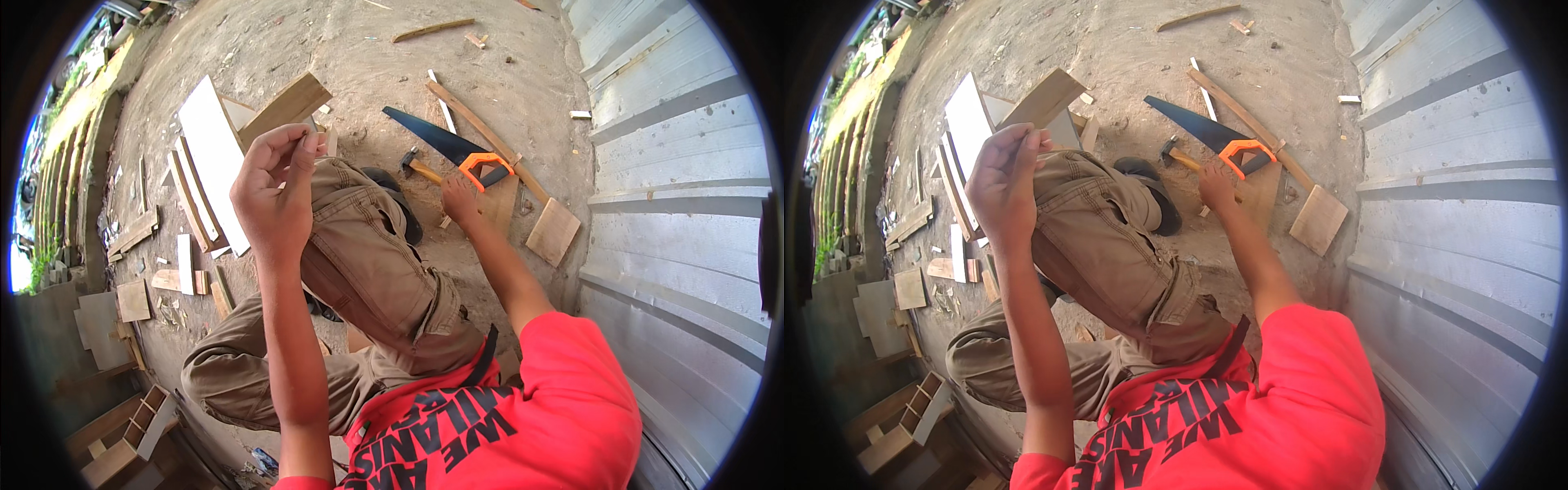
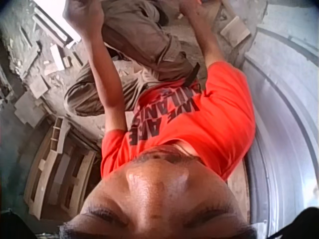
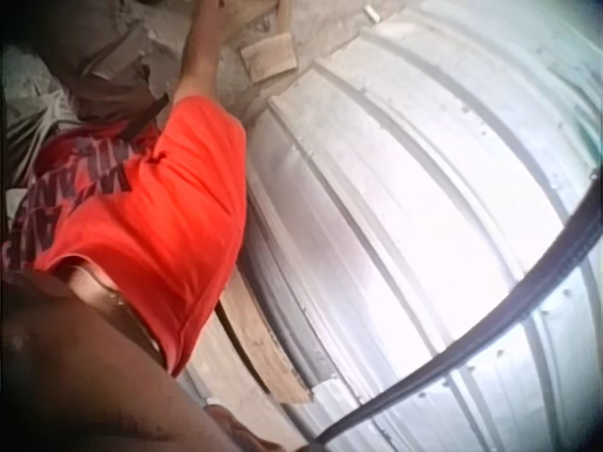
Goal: The person assembles a small wooden furniture piece by hammering nails into pre-drilled holes. They retrieve nails from a black plastic bag, position the wooden parts, and use a hammer to secure them together.
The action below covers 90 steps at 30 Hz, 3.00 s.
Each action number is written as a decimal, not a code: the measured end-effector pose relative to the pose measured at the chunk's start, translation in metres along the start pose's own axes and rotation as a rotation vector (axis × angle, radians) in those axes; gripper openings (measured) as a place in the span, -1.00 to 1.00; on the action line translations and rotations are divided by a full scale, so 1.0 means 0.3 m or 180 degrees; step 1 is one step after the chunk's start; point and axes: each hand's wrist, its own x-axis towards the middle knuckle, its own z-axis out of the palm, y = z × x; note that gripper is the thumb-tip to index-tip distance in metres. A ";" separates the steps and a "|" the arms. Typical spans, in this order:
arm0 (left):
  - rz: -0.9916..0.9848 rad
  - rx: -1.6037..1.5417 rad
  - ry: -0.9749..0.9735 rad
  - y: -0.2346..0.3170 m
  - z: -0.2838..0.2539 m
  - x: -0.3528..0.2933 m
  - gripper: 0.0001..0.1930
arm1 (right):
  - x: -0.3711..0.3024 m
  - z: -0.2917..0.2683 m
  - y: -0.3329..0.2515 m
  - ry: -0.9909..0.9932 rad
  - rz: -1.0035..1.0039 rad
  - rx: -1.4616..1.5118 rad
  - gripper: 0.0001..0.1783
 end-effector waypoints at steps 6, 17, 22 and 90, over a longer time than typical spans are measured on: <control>0.0045 -0.0118 0.0132 -0.008 -0.045 -0.023 -0.81 | 0.029 0.028 -0.090 -0.0302 0.0739 -0.0836 -0.70; -0.0021 -0.0400 0.0378 -0.034 -0.105 -0.031 -0.81 | -0.011 -0.191 -0.083 0.1317 0.0071 0.1762 -0.67; -0.0146 -0.0557 0.0423 -0.013 -0.108 -0.022 -0.81 | 0.149 -0.516 -0.277 0.1579 -0.0148 0.3478 -0.78; -0.0311 0.0427 0.1297 -0.665 -0.729 -0.152 -0.89 | 0.620 -0.900 -1.307 -0.1186 -0.1996 0.1292 -0.48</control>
